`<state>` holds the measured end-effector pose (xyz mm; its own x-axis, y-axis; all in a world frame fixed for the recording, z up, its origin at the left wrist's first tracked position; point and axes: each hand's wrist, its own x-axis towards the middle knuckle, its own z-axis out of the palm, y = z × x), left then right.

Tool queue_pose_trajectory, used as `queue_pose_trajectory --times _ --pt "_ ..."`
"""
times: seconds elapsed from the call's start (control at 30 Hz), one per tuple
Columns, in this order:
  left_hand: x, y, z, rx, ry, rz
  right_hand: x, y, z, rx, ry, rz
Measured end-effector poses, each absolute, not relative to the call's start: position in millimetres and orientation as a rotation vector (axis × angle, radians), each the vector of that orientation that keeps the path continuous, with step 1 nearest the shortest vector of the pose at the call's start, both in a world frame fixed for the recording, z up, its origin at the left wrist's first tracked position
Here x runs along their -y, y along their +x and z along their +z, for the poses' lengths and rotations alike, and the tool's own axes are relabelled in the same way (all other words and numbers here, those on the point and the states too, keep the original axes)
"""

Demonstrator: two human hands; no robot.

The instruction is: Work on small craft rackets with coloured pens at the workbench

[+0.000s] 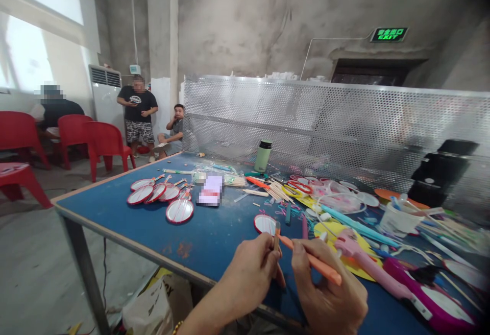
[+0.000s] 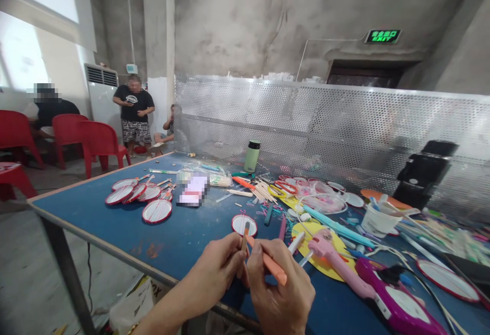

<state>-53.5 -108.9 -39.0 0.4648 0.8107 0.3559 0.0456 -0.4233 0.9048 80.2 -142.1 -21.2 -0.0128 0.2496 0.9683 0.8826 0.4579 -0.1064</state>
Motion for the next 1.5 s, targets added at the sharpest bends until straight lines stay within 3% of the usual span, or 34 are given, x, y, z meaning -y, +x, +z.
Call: queue_pose_trajectory --times 1.5 --pt "110.0 -55.2 -37.5 -0.738 1.798 1.056 141.9 80.8 -23.3 1.541 -1.028 -0.628"
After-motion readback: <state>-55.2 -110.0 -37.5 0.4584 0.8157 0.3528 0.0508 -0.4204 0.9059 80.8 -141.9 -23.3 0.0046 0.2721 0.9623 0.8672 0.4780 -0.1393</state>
